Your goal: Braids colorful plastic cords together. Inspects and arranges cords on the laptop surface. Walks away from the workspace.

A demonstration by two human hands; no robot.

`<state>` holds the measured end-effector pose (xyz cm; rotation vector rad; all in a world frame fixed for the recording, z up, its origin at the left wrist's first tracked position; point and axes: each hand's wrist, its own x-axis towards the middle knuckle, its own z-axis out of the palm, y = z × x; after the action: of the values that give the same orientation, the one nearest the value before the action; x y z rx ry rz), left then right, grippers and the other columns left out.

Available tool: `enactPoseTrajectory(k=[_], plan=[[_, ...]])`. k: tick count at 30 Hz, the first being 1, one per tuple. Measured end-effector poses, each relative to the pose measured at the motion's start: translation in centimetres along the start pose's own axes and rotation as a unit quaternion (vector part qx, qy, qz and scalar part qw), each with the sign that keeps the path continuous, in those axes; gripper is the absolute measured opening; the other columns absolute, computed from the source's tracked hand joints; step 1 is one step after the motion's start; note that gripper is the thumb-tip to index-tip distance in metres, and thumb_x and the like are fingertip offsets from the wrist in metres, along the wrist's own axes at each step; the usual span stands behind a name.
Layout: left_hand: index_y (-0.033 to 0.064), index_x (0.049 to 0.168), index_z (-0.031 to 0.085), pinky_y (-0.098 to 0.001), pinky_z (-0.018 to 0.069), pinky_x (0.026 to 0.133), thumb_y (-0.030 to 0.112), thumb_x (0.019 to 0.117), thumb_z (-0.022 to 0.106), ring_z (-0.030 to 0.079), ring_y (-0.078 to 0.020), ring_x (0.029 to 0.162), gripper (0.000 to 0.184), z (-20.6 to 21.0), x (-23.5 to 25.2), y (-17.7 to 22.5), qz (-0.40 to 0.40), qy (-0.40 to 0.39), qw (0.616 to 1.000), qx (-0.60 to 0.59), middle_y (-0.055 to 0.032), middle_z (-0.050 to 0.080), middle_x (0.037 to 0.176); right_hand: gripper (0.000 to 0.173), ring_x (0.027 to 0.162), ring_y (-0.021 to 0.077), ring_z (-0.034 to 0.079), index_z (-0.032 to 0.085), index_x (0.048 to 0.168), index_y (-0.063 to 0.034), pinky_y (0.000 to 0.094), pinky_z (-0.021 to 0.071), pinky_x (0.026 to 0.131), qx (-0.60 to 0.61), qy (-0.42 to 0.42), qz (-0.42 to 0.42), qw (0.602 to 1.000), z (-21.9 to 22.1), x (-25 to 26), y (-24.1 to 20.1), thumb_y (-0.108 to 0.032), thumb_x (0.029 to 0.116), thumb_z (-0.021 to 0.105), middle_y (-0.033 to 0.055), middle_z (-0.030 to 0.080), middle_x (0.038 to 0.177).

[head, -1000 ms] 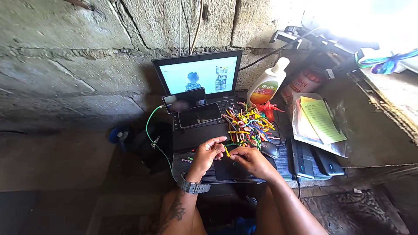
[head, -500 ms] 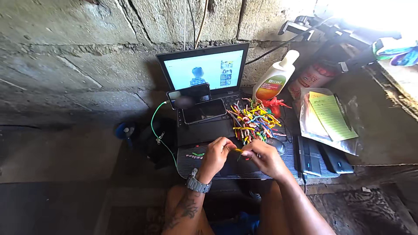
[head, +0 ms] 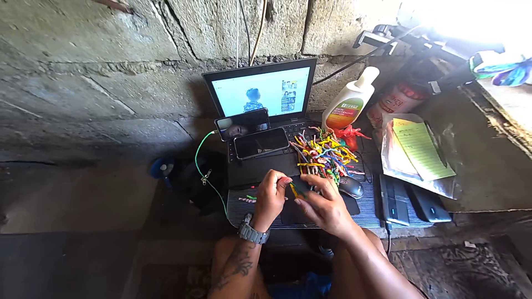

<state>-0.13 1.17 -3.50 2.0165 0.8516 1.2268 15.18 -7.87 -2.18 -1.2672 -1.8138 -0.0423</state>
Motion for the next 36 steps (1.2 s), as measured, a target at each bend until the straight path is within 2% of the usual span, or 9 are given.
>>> enactPoseTrajectory(k=[2, 10, 14, 16, 19, 23, 26, 32, 36], plan=[[-0.0047, 0.092, 0.065, -0.0145, 0.0497, 0.073, 0.015, 0.1011, 0.06, 0.06, -0.004, 0.075, 0.022, 0.1, -0.1, 0.0, 0.014, -0.025, 0.999, -0.025, -0.0089, 0.063, 0.083, 0.033, 0.119, 0.0167, 0.061, 0.066, 0.087, -0.0047, 0.0283, 0.0442, 0.101, 0.087, -0.002, 0.016, 0.996, -0.4, 0.0, 0.6, -0.03, 0.1056, 0.055, 0.0148, 0.063, 0.138], [-0.0004, 0.104, 0.069, -0.0176, 0.0561, 0.072, 0.006, 0.0962, 0.064, 0.065, 0.0009, 0.075, 0.012, -0.3, 0.0, 1.2, -0.206, -0.182, 0.918, -0.287, 0.0058, 0.069, 0.088, 0.021, 0.097, 0.0026, 0.066, 0.071, 0.094, -0.0101, 0.0235, 0.0562, 0.087, 0.376, 0.042, 0.199, 0.904, -0.6, -0.1, 2.7, -0.022, 0.1037, 0.058, -0.005, 0.071, 0.102], [0.0006, 0.102, 0.073, -0.016, 0.0551, 0.073, 0.011, 0.0974, 0.065, 0.063, 0.0002, 0.077, 0.014, -0.2, 0.2, 0.8, -0.178, -0.165, 0.95, -0.199, 0.0, 0.066, 0.092, 0.022, 0.106, 0.0036, 0.062, 0.072, 0.088, -0.0022, 0.0167, 0.0517, 0.09, 0.201, 0.078, 0.189, 0.958, -0.5, 0.0, 2.4, -0.019, 0.0989, 0.063, 0.0075, 0.067, 0.112], [0.0014, 0.103, 0.075, -0.0176, 0.0541, 0.076, 0.018, 0.0995, 0.063, 0.064, -0.0035, 0.081, 0.02, -0.4, 0.4, 0.7, -0.128, -0.19, 0.97, -0.079, -0.0055, 0.067, 0.094, 0.026, 0.12, 0.0179, 0.061, 0.071, 0.083, -0.0038, 0.0273, 0.0483, 0.102, 0.049, 0.062, 0.124, 0.989, -0.4, 0.0, 2.4, -0.024, 0.0977, 0.064, 0.0187, 0.066, 0.125], [-0.0004, 0.101, 0.075, -0.0298, 0.0553, 0.083, 0.016, 0.0997, 0.061, 0.068, -0.0173, 0.087, 0.022, -0.5, 0.0, 0.5, -0.036, -0.219, 0.975, 0.015, -0.0129, 0.07, 0.093, 0.025, 0.109, 0.021, 0.068, 0.072, 0.085, -0.0063, 0.0395, 0.0518, 0.094, 0.012, 0.002, 0.107, 0.994, -0.7, 0.0, 1.9, -0.024, 0.0979, 0.062, 0.0104, 0.074, 0.117], [0.0003, 0.097, 0.072, -0.0207, 0.0536, 0.082, 0.016, 0.0996, 0.06, 0.064, -0.0079, 0.088, 0.02, -0.7, -0.3, -0.3, 0.031, -0.199, 0.976, -0.083, -0.0078, 0.067, 0.093, 0.019, 0.062, 0.002, 0.062, 0.063, 0.095, -0.0062, 0.02, 0.0529, 0.058, 0.351, -0.076, 0.364, 0.86, -2.4, 0.6, 2.0, -0.017, 0.1034, 0.051, -0.0045, 0.067, 0.075], [0.0006, 0.097, 0.07, -0.0128, 0.0532, 0.075, 0.018, 0.099, 0.06, 0.061, 0.0036, 0.085, 0.02, -0.9, -0.4, -0.3, -0.028, -0.138, 0.971, -0.194, -0.0001, 0.064, 0.095, 0.02, 0.059, 0.0014, 0.063, 0.062, 0.096, -0.009, 0.0207, 0.0542, 0.058, 0.437, -0.135, 0.386, 0.801, -2.5, 0.7, 2.2, -0.016, 0.1039, 0.045, -0.0073, 0.067, 0.071], [-0.0009, 0.096, 0.073, -0.021, 0.0554, 0.069, 0.013, 0.0914, 0.064, 0.064, -0.0074, 0.076, 0.017, -0.2, -0.2, 0.1, -0.073, -0.082, 0.993, -0.038, -0.0093, 0.066, 0.091, 0.019, 0.083, 0.0185, 0.07, 0.073, 0.09, 0.0003, 0.0317, 0.0583, 0.077, 0.098, -0.084, 0.12, 0.984, -0.5, 0.0, 1.3, -0.017, 0.0951, 0.066, 0.0131, 0.071, 0.09], [0.0012, 0.096, 0.073, -0.0226, 0.0567, 0.076, 0.015, 0.0915, 0.065, 0.066, -0.0081, 0.083, 0.017, -0.4, -0.3, -0.4, -0.074, -0.134, 0.987, -0.048, -0.0073, 0.067, 0.091, 0.034, 0.111, 0.0237, 0.065, 0.072, 0.09, -0.009, 0.0375, 0.0513, 0.094, 0.024, -0.059, 0.06, 0.996, -0.5, -0.3, 1.3, -0.033, 0.1034, 0.052, 0.0121, 0.067, 0.13]])
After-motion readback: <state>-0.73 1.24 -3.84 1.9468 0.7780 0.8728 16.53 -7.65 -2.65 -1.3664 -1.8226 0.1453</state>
